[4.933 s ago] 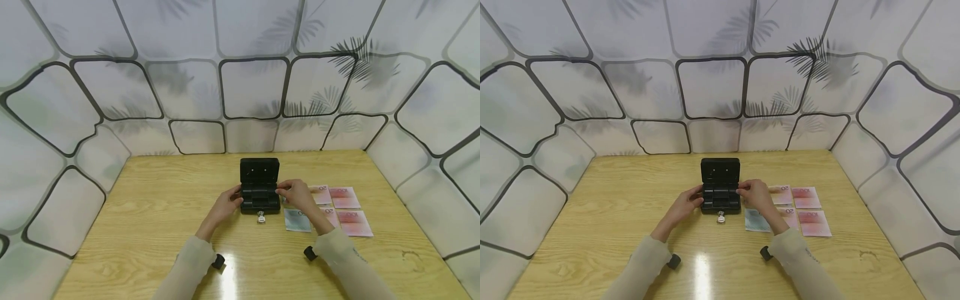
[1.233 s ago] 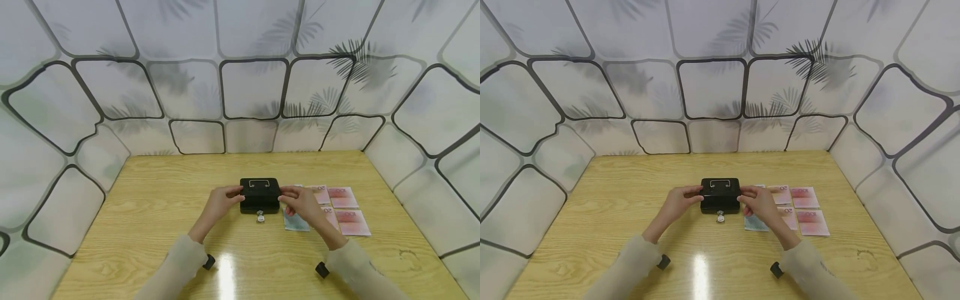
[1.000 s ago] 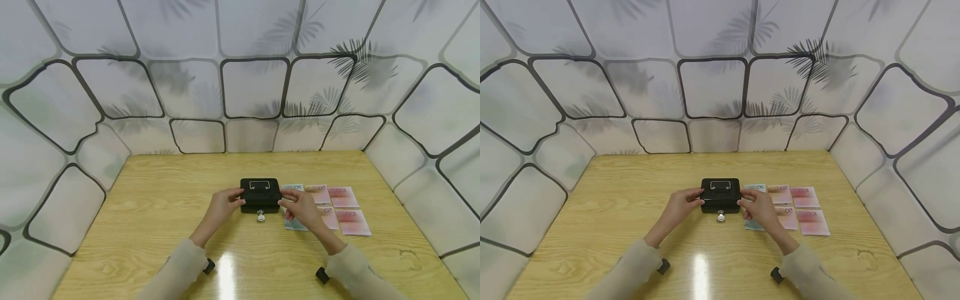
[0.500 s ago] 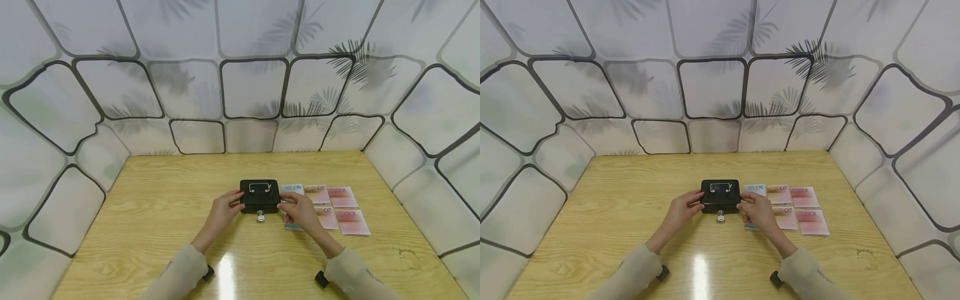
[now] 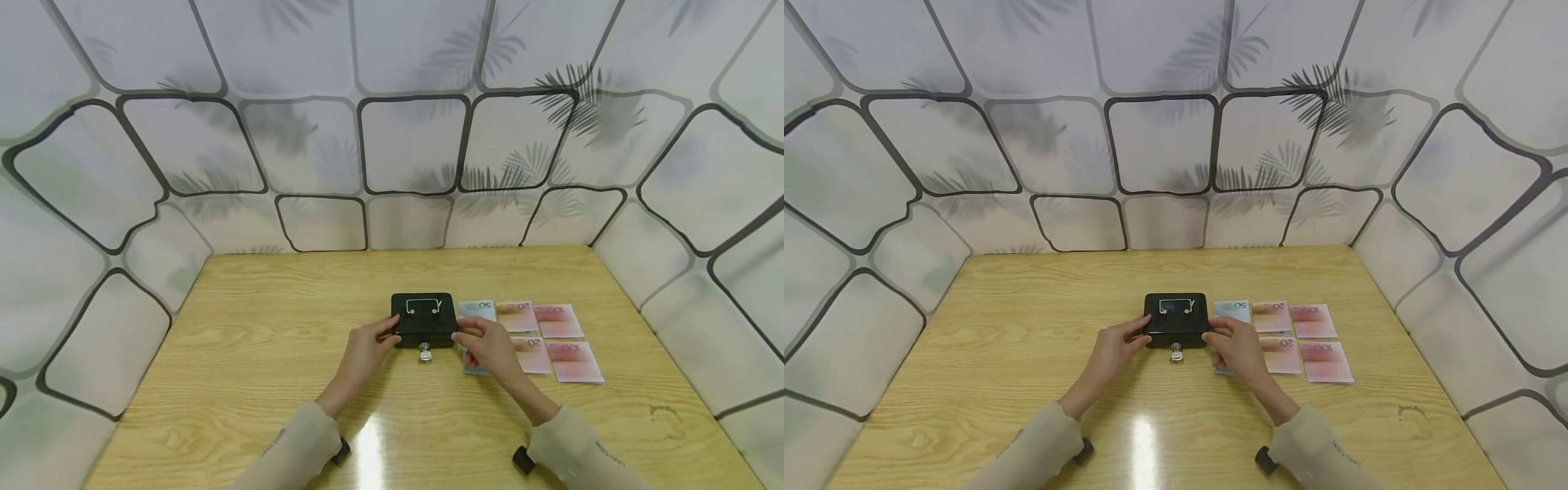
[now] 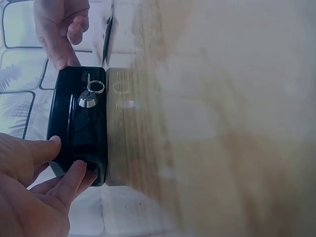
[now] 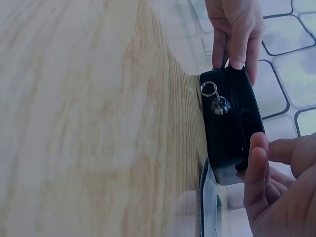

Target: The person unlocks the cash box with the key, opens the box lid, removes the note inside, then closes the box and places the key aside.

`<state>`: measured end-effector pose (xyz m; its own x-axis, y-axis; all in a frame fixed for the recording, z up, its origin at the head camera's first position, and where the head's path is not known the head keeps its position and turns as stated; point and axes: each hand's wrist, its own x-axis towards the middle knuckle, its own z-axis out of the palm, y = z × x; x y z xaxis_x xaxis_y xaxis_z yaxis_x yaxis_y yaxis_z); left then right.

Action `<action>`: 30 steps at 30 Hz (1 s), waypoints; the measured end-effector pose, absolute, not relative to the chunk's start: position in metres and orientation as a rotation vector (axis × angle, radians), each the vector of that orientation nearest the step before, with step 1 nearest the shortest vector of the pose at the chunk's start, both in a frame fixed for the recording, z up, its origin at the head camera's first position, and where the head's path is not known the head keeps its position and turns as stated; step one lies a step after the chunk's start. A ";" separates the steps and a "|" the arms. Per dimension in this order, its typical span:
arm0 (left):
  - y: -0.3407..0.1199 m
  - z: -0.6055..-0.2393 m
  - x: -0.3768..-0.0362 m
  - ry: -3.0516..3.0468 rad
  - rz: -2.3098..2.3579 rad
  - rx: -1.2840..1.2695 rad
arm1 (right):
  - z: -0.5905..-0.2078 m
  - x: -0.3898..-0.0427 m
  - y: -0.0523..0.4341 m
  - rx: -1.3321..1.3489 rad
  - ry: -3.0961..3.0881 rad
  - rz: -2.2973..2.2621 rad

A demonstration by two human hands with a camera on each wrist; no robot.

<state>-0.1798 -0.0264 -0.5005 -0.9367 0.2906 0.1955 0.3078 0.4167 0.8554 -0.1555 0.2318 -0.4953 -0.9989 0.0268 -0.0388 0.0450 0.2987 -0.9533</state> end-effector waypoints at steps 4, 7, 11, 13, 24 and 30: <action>-0.027 -0.502 -0.180 -2.632 -1.570 -0.539 | -0.495 -0.153 0.227 0.127 2.619 -1.800; -0.027 -0.502 -0.180 -2.632 -1.560 -0.538 | -0.494 -0.146 0.221 0.205 2.684 -1.776; -0.027 -0.501 -0.179 -2.636 -1.563 -0.538 | -0.493 -0.135 0.207 0.284 2.603 -1.809; -0.027 -0.501 -0.180 -2.638 -1.560 -0.540 | -0.496 -0.131 0.200 0.283 2.535 -1.827; -0.026 -0.499 -0.180 -2.644 -1.576 -0.511 | -0.506 -0.125 0.171 0.220 2.343 -1.855; -0.025 -0.498 -0.180 -2.637 -1.578 -0.491 | -0.507 -0.128 0.167 0.222 2.290 -1.877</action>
